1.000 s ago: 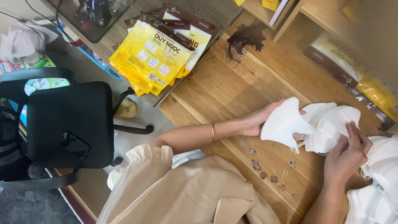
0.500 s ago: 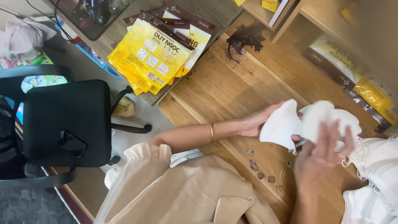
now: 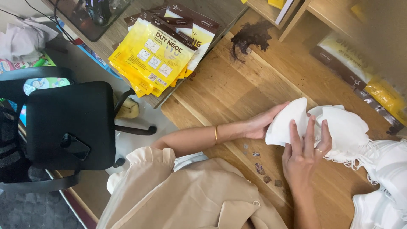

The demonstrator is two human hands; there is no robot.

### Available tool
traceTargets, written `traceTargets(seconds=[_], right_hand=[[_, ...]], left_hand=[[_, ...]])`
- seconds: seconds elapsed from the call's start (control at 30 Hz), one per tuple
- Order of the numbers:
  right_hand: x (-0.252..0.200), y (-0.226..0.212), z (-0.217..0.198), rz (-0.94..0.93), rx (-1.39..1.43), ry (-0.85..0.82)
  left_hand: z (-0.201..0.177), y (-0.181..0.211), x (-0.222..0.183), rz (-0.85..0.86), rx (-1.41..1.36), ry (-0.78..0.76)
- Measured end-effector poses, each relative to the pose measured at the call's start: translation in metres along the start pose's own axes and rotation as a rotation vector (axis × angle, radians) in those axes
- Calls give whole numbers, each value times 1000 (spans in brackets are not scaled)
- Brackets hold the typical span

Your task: Manually inspecting and packaging individual white face masks into yellow plastic envelopes on a wooden workbench.

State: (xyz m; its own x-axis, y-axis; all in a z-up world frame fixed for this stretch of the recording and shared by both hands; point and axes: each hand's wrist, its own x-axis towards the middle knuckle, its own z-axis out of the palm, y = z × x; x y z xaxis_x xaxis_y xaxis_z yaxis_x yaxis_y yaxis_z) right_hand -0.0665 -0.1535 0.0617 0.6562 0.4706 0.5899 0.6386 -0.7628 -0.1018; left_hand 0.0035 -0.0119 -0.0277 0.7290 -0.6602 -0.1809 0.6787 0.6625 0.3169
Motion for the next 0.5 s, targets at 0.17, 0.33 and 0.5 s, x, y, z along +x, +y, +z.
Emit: traceTargets(seconds=[0.17, 0.33, 0.5], right_hand=[[-1, 0, 2, -12, -9, -4], [0, -2, 1, -9, -29, 3], [2, -4, -6, -1, -12, -95]], left_hand=[[6, 5, -4, -33, 11, 10], [12, 9, -10, -39, 23, 8], [13, 9, -9, -5, 19, 28]])
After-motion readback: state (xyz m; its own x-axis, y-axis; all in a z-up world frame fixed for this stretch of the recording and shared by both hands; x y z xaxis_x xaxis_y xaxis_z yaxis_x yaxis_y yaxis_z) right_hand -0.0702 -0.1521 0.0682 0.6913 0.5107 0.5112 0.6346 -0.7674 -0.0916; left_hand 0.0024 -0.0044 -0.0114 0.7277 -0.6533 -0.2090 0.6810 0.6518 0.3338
